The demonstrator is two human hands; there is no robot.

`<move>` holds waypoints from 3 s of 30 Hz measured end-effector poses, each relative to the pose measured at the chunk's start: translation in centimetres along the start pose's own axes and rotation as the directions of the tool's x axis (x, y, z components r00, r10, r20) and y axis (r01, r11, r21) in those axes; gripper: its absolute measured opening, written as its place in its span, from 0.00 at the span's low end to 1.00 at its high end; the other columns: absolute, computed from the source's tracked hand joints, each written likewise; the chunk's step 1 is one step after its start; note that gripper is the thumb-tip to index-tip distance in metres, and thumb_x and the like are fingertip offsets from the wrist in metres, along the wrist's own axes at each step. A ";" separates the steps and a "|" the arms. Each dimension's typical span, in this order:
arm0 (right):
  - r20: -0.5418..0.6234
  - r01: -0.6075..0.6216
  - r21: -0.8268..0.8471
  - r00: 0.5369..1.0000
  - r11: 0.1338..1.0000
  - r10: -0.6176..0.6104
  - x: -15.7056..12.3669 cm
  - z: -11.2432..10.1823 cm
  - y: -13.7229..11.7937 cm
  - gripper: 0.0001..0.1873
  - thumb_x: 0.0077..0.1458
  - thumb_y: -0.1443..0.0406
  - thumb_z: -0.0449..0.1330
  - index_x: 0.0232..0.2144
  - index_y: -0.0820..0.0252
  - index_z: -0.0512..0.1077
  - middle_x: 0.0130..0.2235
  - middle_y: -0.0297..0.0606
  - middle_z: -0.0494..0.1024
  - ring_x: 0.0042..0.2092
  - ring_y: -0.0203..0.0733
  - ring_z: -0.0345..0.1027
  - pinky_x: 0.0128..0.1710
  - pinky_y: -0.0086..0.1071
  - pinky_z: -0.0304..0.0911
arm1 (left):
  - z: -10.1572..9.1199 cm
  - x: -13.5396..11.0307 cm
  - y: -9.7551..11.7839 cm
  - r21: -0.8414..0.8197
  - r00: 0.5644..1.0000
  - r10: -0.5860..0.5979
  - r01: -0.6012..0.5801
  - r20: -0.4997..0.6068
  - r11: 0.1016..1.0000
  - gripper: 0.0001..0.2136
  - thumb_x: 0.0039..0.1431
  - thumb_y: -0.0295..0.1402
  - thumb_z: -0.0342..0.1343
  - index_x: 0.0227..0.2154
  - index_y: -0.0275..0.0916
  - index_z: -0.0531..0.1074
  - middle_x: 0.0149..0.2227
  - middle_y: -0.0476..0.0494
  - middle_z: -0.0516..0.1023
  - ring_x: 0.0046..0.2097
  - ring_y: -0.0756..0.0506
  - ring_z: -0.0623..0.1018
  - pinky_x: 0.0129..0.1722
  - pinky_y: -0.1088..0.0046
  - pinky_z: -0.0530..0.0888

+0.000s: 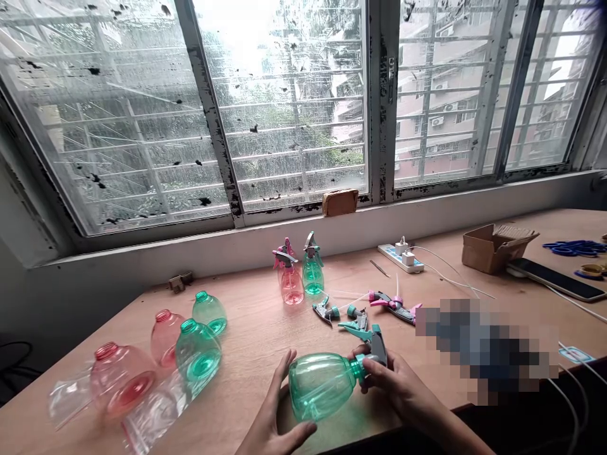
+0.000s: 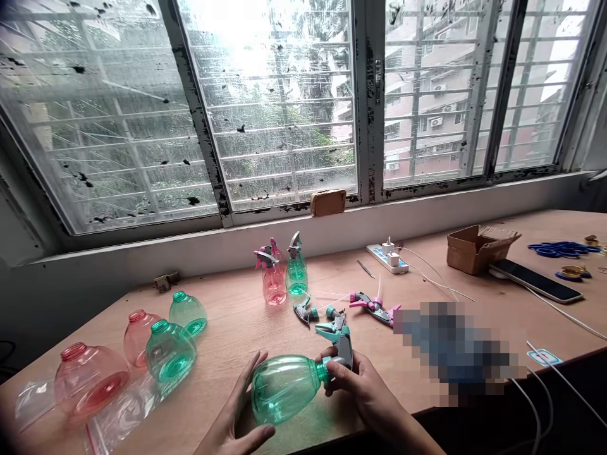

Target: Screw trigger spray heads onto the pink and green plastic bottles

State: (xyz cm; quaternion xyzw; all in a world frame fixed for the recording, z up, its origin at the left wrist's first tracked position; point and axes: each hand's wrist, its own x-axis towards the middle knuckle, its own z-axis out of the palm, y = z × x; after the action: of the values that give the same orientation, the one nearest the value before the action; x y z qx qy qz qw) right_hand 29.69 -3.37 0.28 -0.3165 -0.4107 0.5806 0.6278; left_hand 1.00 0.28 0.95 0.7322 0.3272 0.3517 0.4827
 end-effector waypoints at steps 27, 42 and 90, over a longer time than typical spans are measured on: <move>0.016 -0.010 0.027 1.000 1.000 0.010 -0.1 0.2 -0.3 0.19 0.51 0.52 0.74 0.40 0.58 0.82 0.40 0.41 0.82 0.36 0.41 0.72 0.34 0.33 0.69 | -0.1 -0.2 1.4 0.004 0.998 -0.053 0.053 -0.019 0.999 0.38 0.63 0.51 0.61 0.71 0.47 0.56 0.74 0.42 0.55 0.75 0.32 0.50 0.73 0.51 0.47; -0.017 -0.002 0.013 1.000 1.000 0.002 0.0 -0.3 0.2 0.19 0.52 0.53 0.74 0.41 0.58 0.82 0.40 0.41 0.81 0.34 0.40 0.72 0.33 0.33 0.70 | 0.1 0.0 -0.3 -0.006 0.999 0.017 -0.017 0.046 1.000 0.45 0.58 0.45 0.69 0.72 0.49 0.50 0.74 0.36 0.54 0.74 0.30 0.55 0.72 0.49 0.54; -0.037 -0.026 0.028 0.999 0.999 0.027 -0.1 -0.2 0.1 0.20 0.51 0.54 0.74 0.42 0.59 0.81 0.41 0.40 0.82 0.33 0.40 0.74 0.34 0.35 0.73 | 0.0 0.3 -0.3 0.039 0.999 0.018 -0.019 0.035 0.999 0.42 0.60 0.42 0.67 0.72 0.48 0.50 0.75 0.38 0.54 0.74 0.32 0.55 0.72 0.51 0.54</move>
State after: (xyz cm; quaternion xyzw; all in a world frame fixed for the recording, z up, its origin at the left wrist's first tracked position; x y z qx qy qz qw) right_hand 29.86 -3.48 0.09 -0.3241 -0.3865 0.5883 0.6321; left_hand 1.14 0.58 0.69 0.7505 0.3190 0.3371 0.4705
